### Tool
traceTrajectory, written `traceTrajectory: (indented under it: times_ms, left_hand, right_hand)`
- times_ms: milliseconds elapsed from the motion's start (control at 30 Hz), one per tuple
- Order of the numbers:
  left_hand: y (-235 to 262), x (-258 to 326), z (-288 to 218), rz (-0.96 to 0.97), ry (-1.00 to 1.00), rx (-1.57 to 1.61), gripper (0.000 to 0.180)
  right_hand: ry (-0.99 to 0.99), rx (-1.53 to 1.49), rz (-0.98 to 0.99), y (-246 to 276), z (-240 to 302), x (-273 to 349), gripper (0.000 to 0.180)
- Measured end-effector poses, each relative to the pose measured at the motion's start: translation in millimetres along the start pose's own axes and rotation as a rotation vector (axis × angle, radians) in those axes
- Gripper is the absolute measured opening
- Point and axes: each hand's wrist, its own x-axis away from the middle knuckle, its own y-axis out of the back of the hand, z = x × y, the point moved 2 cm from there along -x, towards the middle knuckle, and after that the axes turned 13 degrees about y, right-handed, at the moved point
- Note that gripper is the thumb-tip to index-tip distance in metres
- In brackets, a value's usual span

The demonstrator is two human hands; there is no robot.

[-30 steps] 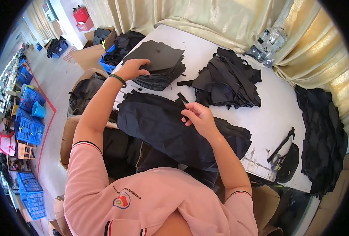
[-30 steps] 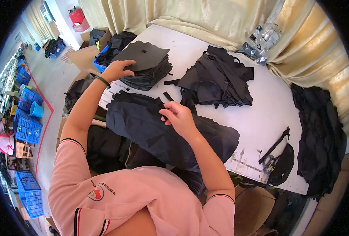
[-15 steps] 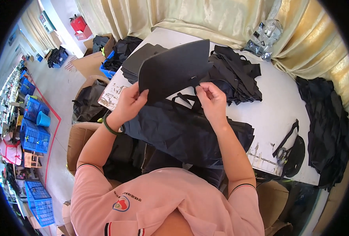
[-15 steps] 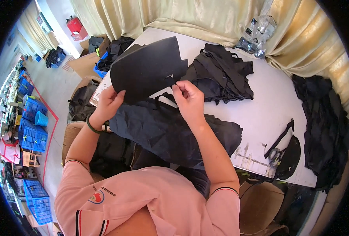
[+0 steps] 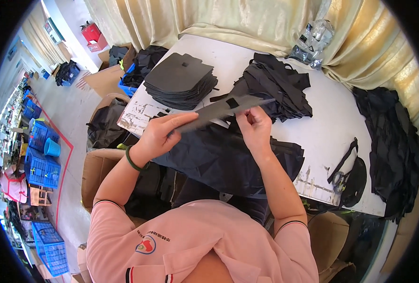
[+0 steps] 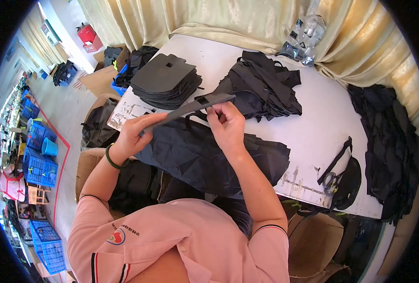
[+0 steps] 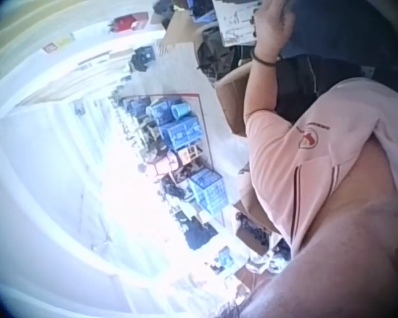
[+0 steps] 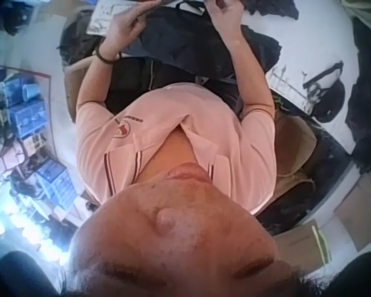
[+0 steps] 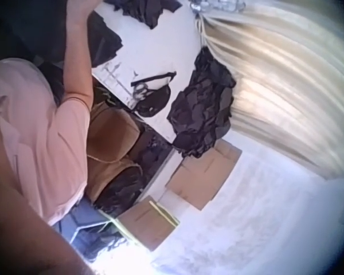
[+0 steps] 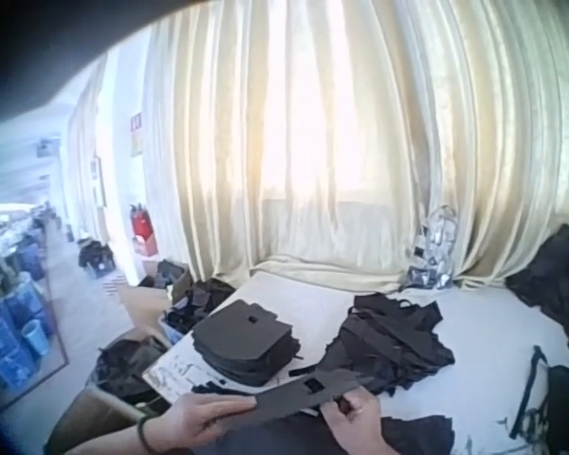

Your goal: The recorder is inspecting, sorting, and arranging various black fabric components on a workbench.

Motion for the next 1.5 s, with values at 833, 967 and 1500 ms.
traceTrajectory:
  times_ms: [833,967,1500]
  left_hand:
    - [-44.2,-46.4,-36.5,-0.116,-0.260,-0.092,0.015]
    - [-25.7,-38.1,-20.2,-0.142,0.254,0.558,0.008]
    - [78.0,78.3,251.5,-0.527,1.020,0.412,0.020]
  right_hand:
    - [-0.625,-0.602,0.856,40.0,44.3,-8.5,0.037]
    - [-0.495,-0.311,0.770,59.6,18.1,-3.2,0.035]
    - [-0.342,0.495,0.752,127.0,-51.4,51.1,0.045]
